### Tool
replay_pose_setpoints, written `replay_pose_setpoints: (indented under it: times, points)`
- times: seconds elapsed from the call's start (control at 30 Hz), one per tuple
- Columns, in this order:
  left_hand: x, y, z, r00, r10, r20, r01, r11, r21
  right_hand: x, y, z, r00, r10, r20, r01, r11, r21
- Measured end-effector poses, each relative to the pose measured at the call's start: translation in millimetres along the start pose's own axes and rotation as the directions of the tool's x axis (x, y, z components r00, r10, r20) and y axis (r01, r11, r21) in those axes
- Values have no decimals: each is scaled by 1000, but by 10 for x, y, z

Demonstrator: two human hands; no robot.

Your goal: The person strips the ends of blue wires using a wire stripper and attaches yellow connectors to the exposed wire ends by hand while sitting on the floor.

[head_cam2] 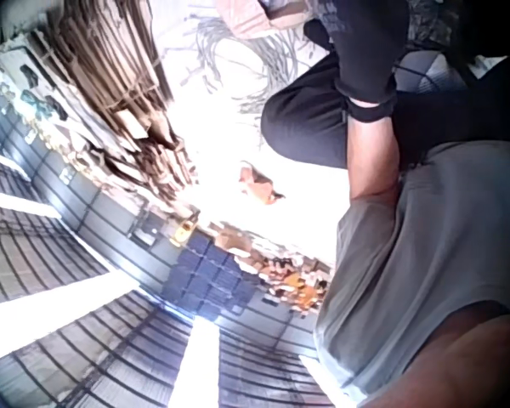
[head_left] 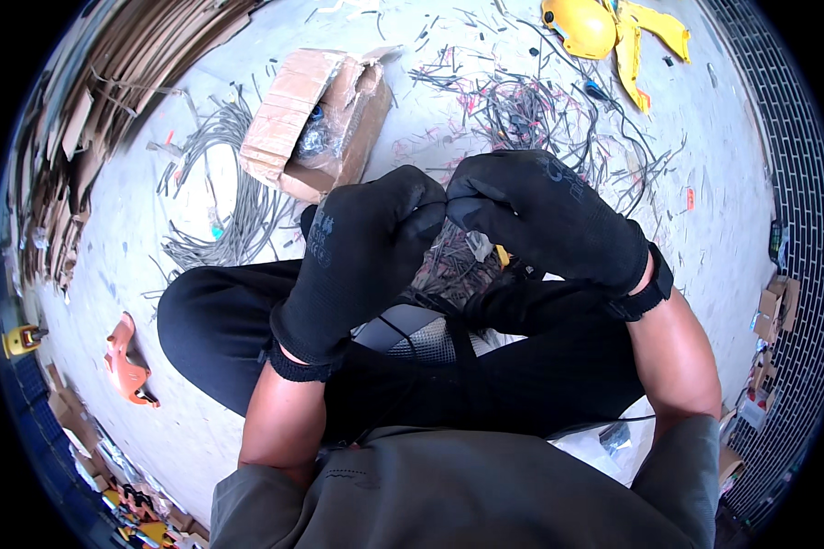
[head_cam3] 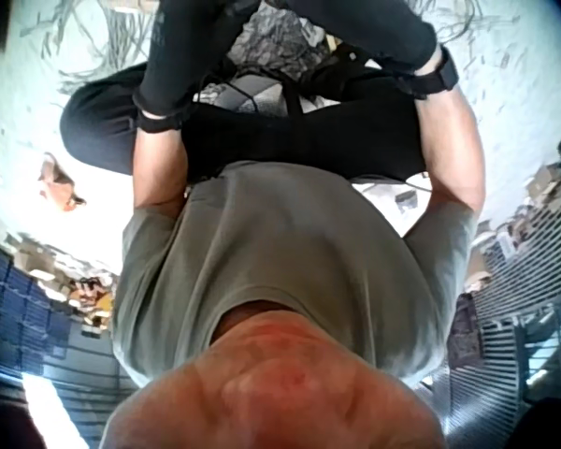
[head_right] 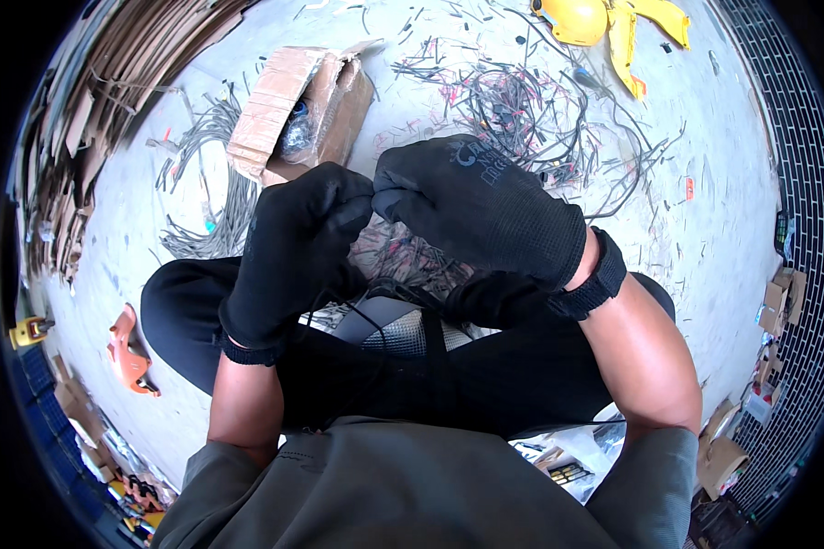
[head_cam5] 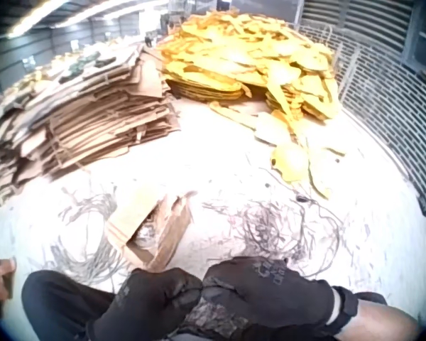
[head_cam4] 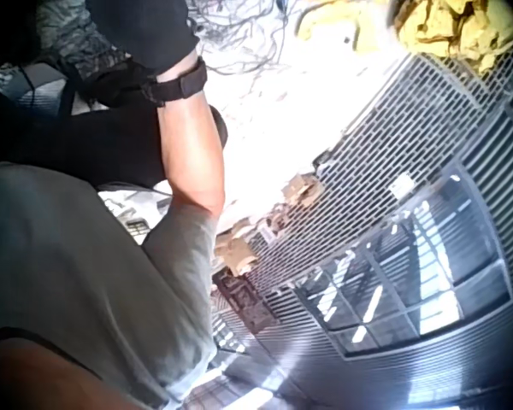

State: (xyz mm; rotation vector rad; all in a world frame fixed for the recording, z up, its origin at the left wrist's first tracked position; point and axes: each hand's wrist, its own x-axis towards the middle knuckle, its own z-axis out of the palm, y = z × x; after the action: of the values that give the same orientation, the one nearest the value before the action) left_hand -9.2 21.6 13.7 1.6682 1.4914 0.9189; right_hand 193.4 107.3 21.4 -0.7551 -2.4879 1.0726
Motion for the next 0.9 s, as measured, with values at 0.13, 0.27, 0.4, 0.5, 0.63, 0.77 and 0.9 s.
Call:
replay_pose_setpoints:
  times: [0.13, 0.27, 0.4, 0.5, 0.63, 0.77, 0.9]
  points:
    - [-3, -19, 17, 997, 75, -7, -75, 997, 26, 34, -41, -49, 990, 41, 137, -49, 998, 49]
    - [22, -4, 45, 993, 113, -29, -114, 993, -38, 11, -50, -31, 999, -38, -6, 38, 998, 48]
    - [34, 59, 14, 995, 91, -39, -96, 983, -159, 24, -126, -87, 1000, 21, -7, -20, 996, 88]
    - [27, 35, 24, 993, 82, -87, -98, 976, -195, 8, -138, -81, 998, 56, -6, -55, 994, 94]
    - [25, 53, -4, 995, 55, -84, -69, 981, -182, -1, -153, -80, 996, 88, 0, -87, 988, 124]
    - [14, 42, -40, 991, 22, -136, -37, 993, -116, -26, -124, -13, 991, 111, -72, -102, 988, 119]
    - [-10, -165, -302, 946, -48, -320, 25, 997, -78, -138, -27, -221, 955, 296, 20, -293, 931, 217]
